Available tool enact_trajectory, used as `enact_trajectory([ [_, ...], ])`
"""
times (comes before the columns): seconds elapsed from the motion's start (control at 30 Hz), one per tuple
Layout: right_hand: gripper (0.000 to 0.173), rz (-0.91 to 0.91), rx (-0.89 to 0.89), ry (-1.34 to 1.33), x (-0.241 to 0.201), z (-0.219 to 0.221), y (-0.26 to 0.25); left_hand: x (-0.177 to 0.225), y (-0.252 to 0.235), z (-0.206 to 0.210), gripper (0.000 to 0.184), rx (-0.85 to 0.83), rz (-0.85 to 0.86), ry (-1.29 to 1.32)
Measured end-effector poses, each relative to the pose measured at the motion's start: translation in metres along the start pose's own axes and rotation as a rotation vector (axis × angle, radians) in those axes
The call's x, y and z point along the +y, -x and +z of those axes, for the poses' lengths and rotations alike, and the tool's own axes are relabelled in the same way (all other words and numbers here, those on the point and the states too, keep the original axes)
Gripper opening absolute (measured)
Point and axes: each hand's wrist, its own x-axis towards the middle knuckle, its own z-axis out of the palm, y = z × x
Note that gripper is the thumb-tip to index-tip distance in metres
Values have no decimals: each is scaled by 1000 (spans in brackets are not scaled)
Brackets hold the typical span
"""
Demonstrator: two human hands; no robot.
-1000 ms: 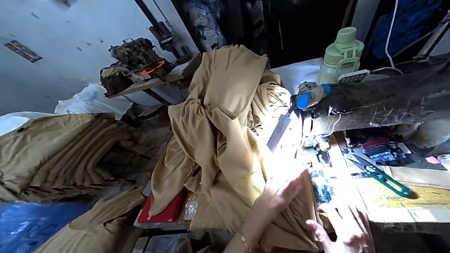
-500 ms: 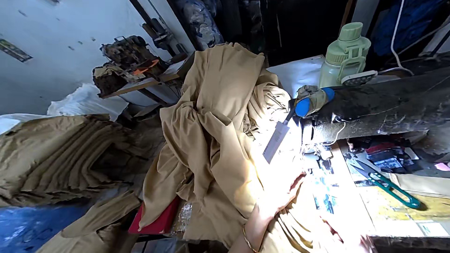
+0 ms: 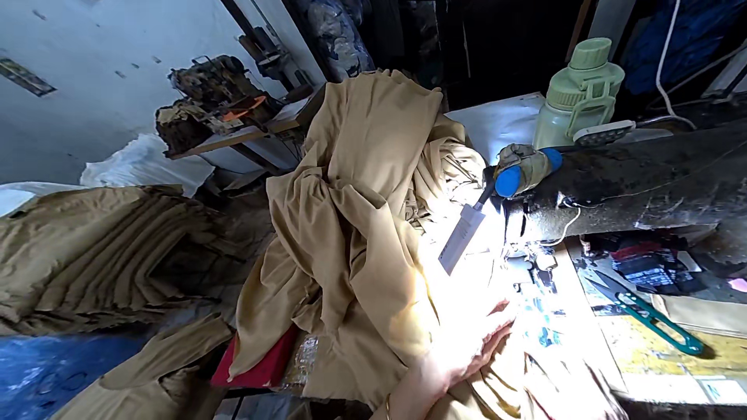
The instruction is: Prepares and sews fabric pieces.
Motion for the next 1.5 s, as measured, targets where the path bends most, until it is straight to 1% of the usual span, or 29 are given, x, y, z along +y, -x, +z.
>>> enact_trajectory([
  [0.1,27,-150,-89,99,8,-1,-1,-6,3,1,36,20,64,14],
  [0.2,28,-221,-20,161,14,3,0,-8,-1,2,36,40,115,15],
  [0.33,31,-177,-75,154,8,-1,-4,-13,-3,6,34,66,118,46],
  [0.43,31,-173,-48,146,13,3,-6,-17,-6,5,35,27,112,112],
  [0.5,29,-161,-46,167,12,1,-14,-20,-12,4,35,30,101,100],
  [0.57,29,-81,-112,114,-2,-14,-35,-23,-19,1,34,45,83,62],
  [0.63,38,51,-225,1,-22,-36,-65,-26,-28,-6,33,29,42,46],
  [0.7,45,78,-197,-18,-23,-40,-78,-30,-37,-14,28,24,-18,-27],
  [0.73,44,49,-130,-4,-13,-32,-78,-35,-41,-15,27,32,-58,-63],
  [0.77,39,-3,-17,21,0,-19,-73,-48,-40,-9,28,95,-63,-114],
  [0.8,38,-1,13,4,7,-14,-71,-60,-39,-2,30,137,-75,-139],
  [0.83,41,41,-38,-24,6,-18,-71,-67,-38,2,32,142,-107,-128],
  [0.87,45,99,-100,-50,2,-24,-73,-63,-39,-2,33,114,-165,-72],
  [0.9,45,78,-41,-50,8,-17,-68,-56,-41,-9,33,85,-198,-23],
  [0.93,45,34,28,-52,17,-9,-62,-47,-41,-18,36,1,-242,35],
  [1.0,43,-23,112,-71,37,-5,-53,-36,-36,-37,42,-259,-305,123],
  [1.03,41,-37,161,-61,46,-9,-47,-33,-30,-45,43,-369,-291,119],
  [1.07,32,-50,230,-13,50,-19,-46,-28,-21,-52,42,-410,-233,79],
  [1.1,27,-57,308,51,53,-32,-45,-15,-12,-62,37,-393,-154,27],
  [1.13,24,-65,375,124,56,-43,-42,-4,-2,-69,27,-313,-49,-64],
  [1.17,23,-62,415,180,55,-52,-39,-4,10,-69,17,-195,96,-180],
  [1.2,23,-77,399,201,50,-58,-35,-3,17,-70,12,-107,188,-271],
  [1.23,23,-116,333,200,44,-58,-27,1,21,-71,11,-82,237,-341],
  [1.27,26,-159,229,192,38,-53,-19,6,24,-71,11,-74,264,-406],
  [1.33,25,-238,59,121,26,-31,-17,23,23,-75,13,-118,261,-448],
  [1.37,26,-265,5,76,17,-22,-21,36,22,-80,16,-191,246,-421],
  [1.43,26,-267,-10,23,-4,-20,-22,61,15,-92,21,-395,209,-228],
  [1.47,24,-239,18,10,-13,-22,-21,70,13,-93,22,-441,203,-120],
  [1.5,23,-236,72,17,-14,-20,-18,74,13,-91,22,-442,192,-38],
])
